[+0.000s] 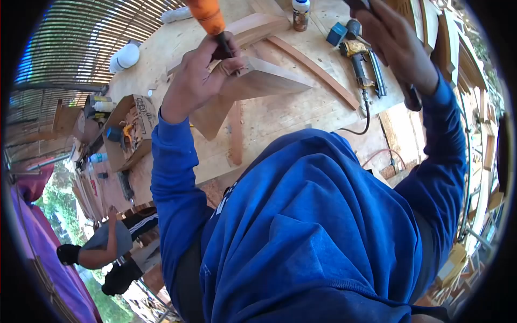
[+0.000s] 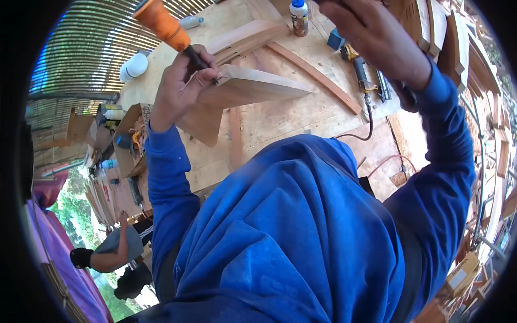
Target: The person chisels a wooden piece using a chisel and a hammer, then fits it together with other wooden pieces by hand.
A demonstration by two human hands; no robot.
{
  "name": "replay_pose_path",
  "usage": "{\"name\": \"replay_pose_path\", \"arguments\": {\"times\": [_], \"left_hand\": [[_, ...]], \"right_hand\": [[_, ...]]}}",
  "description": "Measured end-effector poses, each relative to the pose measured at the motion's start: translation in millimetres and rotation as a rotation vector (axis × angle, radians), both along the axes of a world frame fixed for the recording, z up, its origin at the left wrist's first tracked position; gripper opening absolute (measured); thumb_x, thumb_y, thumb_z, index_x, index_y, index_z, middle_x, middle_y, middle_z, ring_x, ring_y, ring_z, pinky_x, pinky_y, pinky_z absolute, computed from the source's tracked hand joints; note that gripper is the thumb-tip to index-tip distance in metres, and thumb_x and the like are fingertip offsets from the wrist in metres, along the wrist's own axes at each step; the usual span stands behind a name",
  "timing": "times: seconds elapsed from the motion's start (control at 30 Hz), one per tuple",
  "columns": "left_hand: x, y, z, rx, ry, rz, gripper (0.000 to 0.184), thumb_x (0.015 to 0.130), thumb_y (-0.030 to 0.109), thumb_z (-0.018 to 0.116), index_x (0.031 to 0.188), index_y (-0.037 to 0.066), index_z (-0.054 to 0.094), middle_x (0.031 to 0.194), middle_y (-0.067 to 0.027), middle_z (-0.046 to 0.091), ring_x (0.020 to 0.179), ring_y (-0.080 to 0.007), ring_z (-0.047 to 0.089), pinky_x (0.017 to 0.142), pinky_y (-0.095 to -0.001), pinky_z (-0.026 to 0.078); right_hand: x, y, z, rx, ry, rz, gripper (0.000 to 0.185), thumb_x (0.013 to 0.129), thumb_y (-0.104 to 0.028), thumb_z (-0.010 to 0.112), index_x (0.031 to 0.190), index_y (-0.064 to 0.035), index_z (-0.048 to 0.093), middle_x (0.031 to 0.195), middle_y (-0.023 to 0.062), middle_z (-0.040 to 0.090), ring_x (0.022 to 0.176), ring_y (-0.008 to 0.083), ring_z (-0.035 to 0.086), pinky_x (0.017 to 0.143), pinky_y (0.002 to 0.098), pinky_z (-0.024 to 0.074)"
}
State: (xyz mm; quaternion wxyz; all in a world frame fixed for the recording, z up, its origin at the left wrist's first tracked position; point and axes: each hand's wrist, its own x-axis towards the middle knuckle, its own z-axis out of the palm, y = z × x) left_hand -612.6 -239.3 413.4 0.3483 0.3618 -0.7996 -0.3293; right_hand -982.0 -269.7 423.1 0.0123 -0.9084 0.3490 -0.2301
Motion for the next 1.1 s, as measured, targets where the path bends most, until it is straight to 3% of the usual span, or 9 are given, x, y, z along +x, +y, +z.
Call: {"name": "replay_pose_path", "arguments": {"times": [0.23,0.27,0.37,0.57,0.63,0.73,0.8,1.0,1.1], "left_hand": [[-19.4,-17.9,9.2,-0.099,-0.250,0.078,0.023,0.099,0.023,0.056,0.104,0.003,0.046,0.073,-0.0210,0.060,0.065,-0.0370,0.061,0.058,-0.0427,0.043],[-21.7,-17.9,12.7,-0.142,-0.208,0.091,0.019,0.100,0.022,0.054,0.102,0.005,0.046,0.070,-0.0106,0.051,0.062,-0.0171,0.054,0.059,-0.0328,0.044],[-16.2,-24.2,5.7,-0.243,-0.119,0.142,0.018,0.099,0.019,0.055,0.101,0.004,0.045,0.069,-0.0098,0.049,0.060,-0.0169,0.051,0.058,-0.0311,0.043],[-8.9,-27.2,4.2,-0.164,-0.117,0.179,0.015,0.098,0.013,0.058,0.098,0.005,0.045,0.070,-0.0077,0.047,0.060,-0.0147,0.045,0.057,-0.0284,0.041],[-8.0,-24.0,12.3,-0.156,-0.130,0.200,0.016,0.098,0.013,0.057,0.098,0.004,0.045,0.075,-0.0112,0.056,0.073,-0.0226,0.058,0.062,-0.0315,0.046],[-7.1,-25.3,9.9,-0.194,-0.111,0.202,0.016,0.098,0.014,0.057,0.097,0.004,0.044,0.075,-0.0098,0.057,0.074,-0.0217,0.060,0.063,-0.0305,0.047],[-3.7,-25.8,9.1,-0.238,-0.075,0.207,0.016,0.098,0.014,0.057,0.097,0.005,0.044,0.071,-0.0049,0.049,0.062,-0.0129,0.049,0.059,-0.0264,0.042],[38.2,15.7,25.8,-0.085,-0.256,0.314,0.087,0.073,0.052,0.080,0.137,0.006,0.044,0.127,-0.0174,0.056,0.117,-0.0264,0.057,0.099,-0.0397,0.044],[48.3,35.2,-1.6,0.047,-0.544,0.279,0.084,0.069,0.046,0.084,0.133,0.003,0.049,0.123,-0.0179,0.059,0.110,-0.0315,0.060,0.093,-0.0386,0.047]], "right_hand": [[-6.2,0.2,-215.2,0.501,-0.096,-0.534,0.030,0.094,-0.036,0.055,0.100,-0.0074,0.059,0.085,0.0258,0.066,0.082,0.0459,0.063,0.070,0.0542,0.0489],[-5.2,0.0,-231.5,0.517,-0.056,-0.591,0.030,0.093,-0.037,0.056,0.100,-0.0077,0.059,0.085,0.0258,0.066,0.081,0.0462,0.063,0.070,0.0546,0.0494],[-7.8,-5.1,-270.5,0.540,-0.006,-0.671,0.033,0.091,-0.039,0.058,0.108,-0.0099,0.058,0.084,0.0259,0.067,0.080,0.0468,0.064,0.069,0.0556,0.0499],[4.5,-25.8,-264.7,0.113,-0.125,-0.413,0.055,0.092,-0.041,0.060,0.131,-0.0037,0.049,0.123,0.0262,0.059,0.113,0.0421,0.057,0.094,0.0468,0.0456],[51.2,-25.5,-162.9,0.445,-0.336,-0.219,0.061,0.092,-0.040,0.063,0.136,-0.0006,0.045,0.136,0.0245,0.049,0.126,0.0362,0.049,0.104,0.0416,0.0385],[96.1,-27.4,-70.0,0.384,-0.395,0.126,0.056,0.094,-0.036,0.063,0.135,-0.0015,0.047,0.124,0.0197,0.058,0.113,0.0282,0.058,0.096,0.0370,0.0447],[115.5,-27.0,-36.0,0.966,-0.301,0.432,0.045,0.095,-0.028,0.062,0.129,-0.0004,0.053,0.105,0.0123,0.065,0.086,0.0177,0.063,0.079,0.0296,0.0499],[90.2,-38.9,-17.4,0.744,-0.174,0.327,0.025,0.095,-0.012,0.061,0.115,0.0018,0.056,0.074,0.0079,0.062,0.062,0.0104,0.056,0.056,0.0269,0.0442],[75.3,-23.2,11.0,0.851,-0.093,0.205,0.029,0.097,-0.013,0.058,0.123,-0.0002,0.054,0.077,0.0098,0.064,0.064,0.0129,0.059,0.058,0.0298,0.0458]]}}
